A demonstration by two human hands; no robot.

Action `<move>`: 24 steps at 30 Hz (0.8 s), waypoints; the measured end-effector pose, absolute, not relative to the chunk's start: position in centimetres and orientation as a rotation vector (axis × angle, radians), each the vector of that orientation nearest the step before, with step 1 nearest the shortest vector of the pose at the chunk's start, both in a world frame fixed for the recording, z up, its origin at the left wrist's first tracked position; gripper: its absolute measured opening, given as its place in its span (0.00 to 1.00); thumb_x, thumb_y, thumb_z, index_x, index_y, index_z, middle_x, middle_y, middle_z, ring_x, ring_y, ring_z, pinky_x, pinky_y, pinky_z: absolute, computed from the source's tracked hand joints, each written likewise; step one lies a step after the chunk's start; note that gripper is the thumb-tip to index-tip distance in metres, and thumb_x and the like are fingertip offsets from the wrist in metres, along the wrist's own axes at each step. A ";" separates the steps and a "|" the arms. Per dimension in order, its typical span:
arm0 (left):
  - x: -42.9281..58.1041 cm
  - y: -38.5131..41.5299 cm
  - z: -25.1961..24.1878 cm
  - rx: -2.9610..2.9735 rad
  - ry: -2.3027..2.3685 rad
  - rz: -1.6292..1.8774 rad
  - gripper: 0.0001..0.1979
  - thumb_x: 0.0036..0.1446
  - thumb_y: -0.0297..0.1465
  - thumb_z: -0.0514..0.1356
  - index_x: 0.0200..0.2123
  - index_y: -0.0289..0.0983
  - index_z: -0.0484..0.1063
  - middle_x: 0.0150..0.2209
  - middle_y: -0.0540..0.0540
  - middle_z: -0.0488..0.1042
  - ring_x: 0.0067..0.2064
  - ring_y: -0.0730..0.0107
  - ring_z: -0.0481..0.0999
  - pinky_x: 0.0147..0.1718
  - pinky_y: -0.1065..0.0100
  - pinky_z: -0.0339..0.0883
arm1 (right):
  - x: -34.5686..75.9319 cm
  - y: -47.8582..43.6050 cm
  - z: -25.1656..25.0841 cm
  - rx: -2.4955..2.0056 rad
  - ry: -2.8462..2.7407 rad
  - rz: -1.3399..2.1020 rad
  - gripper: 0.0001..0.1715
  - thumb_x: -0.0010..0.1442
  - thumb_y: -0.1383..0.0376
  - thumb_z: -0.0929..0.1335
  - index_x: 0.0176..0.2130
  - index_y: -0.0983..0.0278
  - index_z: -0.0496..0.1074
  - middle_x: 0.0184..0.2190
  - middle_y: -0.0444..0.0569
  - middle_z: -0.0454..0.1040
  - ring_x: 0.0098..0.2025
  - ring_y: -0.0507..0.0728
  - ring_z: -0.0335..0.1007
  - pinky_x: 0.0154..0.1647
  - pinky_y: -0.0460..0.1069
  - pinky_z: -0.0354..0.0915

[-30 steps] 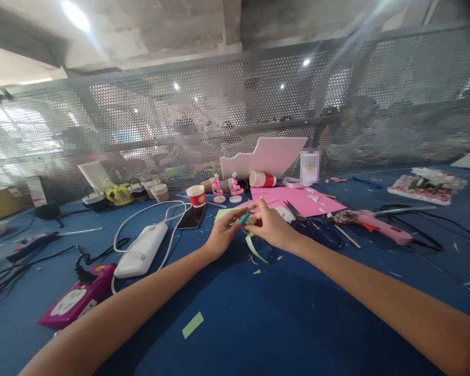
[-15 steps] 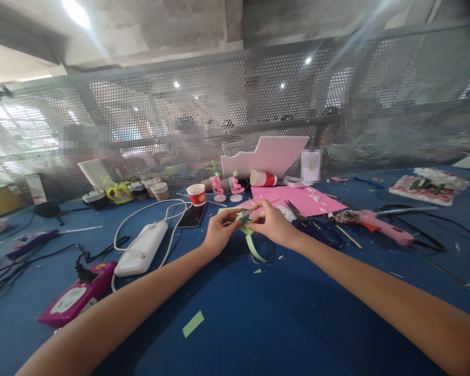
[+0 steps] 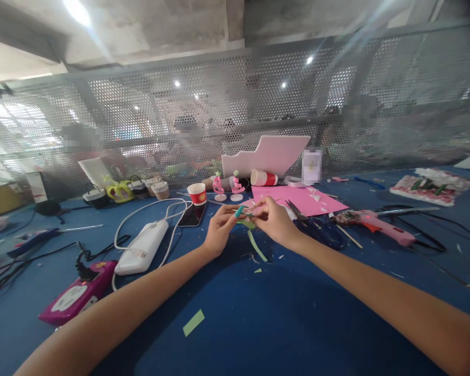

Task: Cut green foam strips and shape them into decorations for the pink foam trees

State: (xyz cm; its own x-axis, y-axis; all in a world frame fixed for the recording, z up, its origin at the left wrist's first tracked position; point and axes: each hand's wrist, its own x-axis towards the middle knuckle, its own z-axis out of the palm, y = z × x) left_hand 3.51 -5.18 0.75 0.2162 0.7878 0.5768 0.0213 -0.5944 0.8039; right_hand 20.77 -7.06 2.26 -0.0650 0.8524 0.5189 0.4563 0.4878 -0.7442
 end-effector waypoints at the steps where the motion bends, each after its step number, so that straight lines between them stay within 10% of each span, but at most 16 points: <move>1: 3.5 -5.0 0.7 1.781 0.764 1.450 0.13 0.53 0.39 0.60 0.29 0.37 0.80 0.41 0.41 0.72 0.46 0.63 0.70 0.47 0.64 0.65 | 20.7 -7.2 2.3 -1.108 -1.719 0.420 0.16 0.49 0.72 0.70 0.35 0.62 0.60 0.29 0.48 0.77 0.33 0.57 0.75 0.33 0.50 0.68; 24: 4.2 -4.6 0.2 1.493 0.871 1.099 0.18 0.44 0.42 0.64 0.19 0.34 0.65 0.18 0.54 0.60 0.21 0.80 0.57 0.22 0.73 0.50 | 20.7 -7.9 1.4 -0.875 -2.222 -0.355 0.07 0.60 0.72 0.60 0.41 0.65 0.61 0.34 0.56 0.74 0.38 0.61 0.72 0.39 0.55 0.67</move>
State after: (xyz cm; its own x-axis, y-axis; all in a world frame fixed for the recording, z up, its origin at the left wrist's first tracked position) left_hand 4.16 -4.58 0.24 0.3160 0.9289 0.1928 -0.0242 -0.1953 0.9805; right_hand 20.74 -7.92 1.37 -0.5178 0.4847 0.7049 0.6802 0.7330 -0.0044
